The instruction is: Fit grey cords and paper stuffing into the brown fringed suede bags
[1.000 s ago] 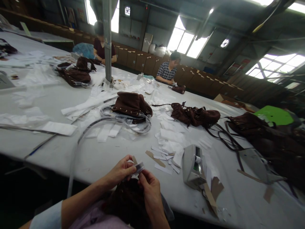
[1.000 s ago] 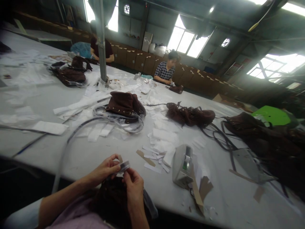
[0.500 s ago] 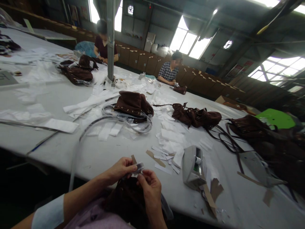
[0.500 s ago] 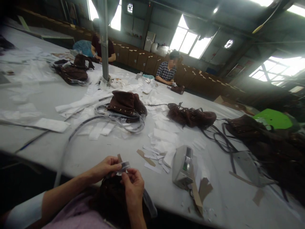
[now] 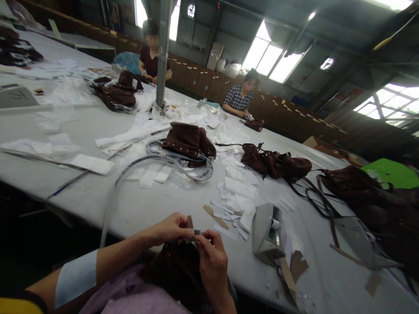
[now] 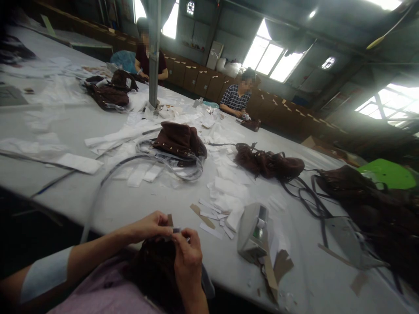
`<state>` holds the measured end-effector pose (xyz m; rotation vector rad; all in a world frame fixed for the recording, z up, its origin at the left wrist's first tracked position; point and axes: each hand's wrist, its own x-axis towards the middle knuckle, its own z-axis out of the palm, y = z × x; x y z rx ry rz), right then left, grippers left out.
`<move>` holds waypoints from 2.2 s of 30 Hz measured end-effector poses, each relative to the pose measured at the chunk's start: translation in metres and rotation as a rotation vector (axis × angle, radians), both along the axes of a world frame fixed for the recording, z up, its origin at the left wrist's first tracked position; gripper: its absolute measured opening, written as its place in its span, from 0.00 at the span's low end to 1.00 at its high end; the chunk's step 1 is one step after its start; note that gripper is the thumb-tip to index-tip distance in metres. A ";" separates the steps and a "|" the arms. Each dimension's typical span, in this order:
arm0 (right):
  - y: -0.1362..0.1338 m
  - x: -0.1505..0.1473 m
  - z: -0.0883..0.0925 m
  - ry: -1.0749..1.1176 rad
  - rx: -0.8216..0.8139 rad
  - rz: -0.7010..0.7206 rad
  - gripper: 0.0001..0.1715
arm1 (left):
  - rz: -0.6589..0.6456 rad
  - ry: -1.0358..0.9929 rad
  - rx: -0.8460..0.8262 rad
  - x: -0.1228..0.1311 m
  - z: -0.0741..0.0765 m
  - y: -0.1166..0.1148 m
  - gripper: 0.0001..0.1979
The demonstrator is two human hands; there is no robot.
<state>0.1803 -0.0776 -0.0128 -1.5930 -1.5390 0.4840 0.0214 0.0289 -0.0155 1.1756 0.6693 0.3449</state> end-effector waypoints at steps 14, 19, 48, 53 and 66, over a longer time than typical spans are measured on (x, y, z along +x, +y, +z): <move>0.003 0.002 0.008 0.462 -0.218 -0.151 0.12 | -0.198 -0.044 -0.018 0.004 0.002 -0.005 0.15; -0.003 0.000 0.013 0.214 -0.037 -0.060 0.04 | -0.123 0.024 -0.046 0.010 -0.003 -0.009 0.15; 0.008 0.029 0.021 -0.196 -0.259 0.337 0.13 | -0.149 0.215 0.133 0.033 0.001 0.005 0.09; 0.011 0.025 0.030 -0.318 -0.254 0.386 0.11 | -0.215 0.159 0.015 0.025 0.007 0.005 0.11; 0.014 0.021 0.029 -0.526 -0.062 0.377 0.11 | -0.238 0.011 -0.060 0.008 0.013 0.000 0.05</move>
